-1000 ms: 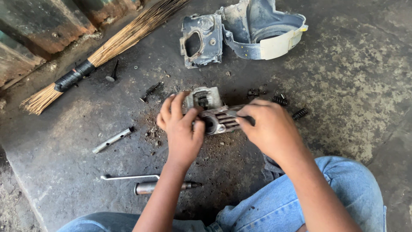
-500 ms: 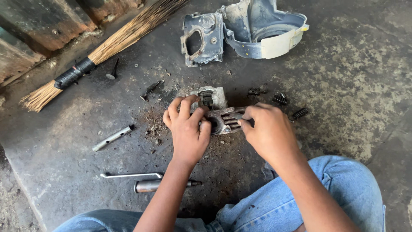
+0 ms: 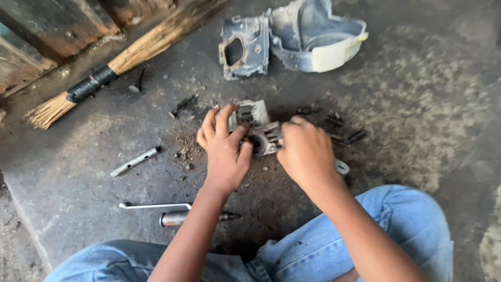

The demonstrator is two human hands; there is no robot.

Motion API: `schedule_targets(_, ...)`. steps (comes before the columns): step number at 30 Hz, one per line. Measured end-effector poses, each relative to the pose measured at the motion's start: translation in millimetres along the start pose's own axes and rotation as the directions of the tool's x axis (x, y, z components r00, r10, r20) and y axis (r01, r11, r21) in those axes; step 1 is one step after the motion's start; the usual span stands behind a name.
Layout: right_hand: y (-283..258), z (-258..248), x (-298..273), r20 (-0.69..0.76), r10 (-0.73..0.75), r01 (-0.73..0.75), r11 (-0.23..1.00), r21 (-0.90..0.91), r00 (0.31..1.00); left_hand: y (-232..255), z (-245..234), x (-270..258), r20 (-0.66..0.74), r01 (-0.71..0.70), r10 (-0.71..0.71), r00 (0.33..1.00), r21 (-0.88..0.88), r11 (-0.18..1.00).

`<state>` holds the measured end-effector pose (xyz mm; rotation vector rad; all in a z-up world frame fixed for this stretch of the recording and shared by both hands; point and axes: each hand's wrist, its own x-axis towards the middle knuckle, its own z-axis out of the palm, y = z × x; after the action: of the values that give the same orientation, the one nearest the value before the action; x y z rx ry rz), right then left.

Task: The person scrubs a metal engine cylinder head with a green-handled screwdriver and a white abrasive block. They rotate the part to clean different sides and crevices, removing grime and residue from the surface.

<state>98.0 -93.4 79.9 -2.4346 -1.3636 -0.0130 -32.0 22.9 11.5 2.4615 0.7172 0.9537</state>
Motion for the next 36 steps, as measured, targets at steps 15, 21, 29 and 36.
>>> schedule_targets(15, 14.7, -23.1, -11.5, 0.338, -0.044, 0.041, 0.999, 0.016, 0.940, -5.1, -3.1, -24.4, 0.020, -0.032, 0.033, 0.999, -0.042, 0.999)
schedule_targets(21, 26.3, -54.2, -32.3, 0.505, 0.060, -0.042, 0.998, -0.047, 0.861, -6.6, -2.3, -24.0, -0.025, -0.014, 0.012, 1.000, -0.110, 0.994)
schedule_targets(29, 73.1, -79.4, -39.6, 0.342, 0.208, -0.277, 0.947, 0.166, 0.916, -2.0, 4.5, -21.9, -0.143, -0.035, 0.020, 0.989, -0.105, 0.994)
schedule_targets(36, 84.8, -19.3, -48.6, -0.127, 0.062, -0.008, 0.922, 0.387, 0.990, -6.0, 4.8, -25.3, -0.157, -0.039, 0.025, 0.987, -0.088, 0.995)
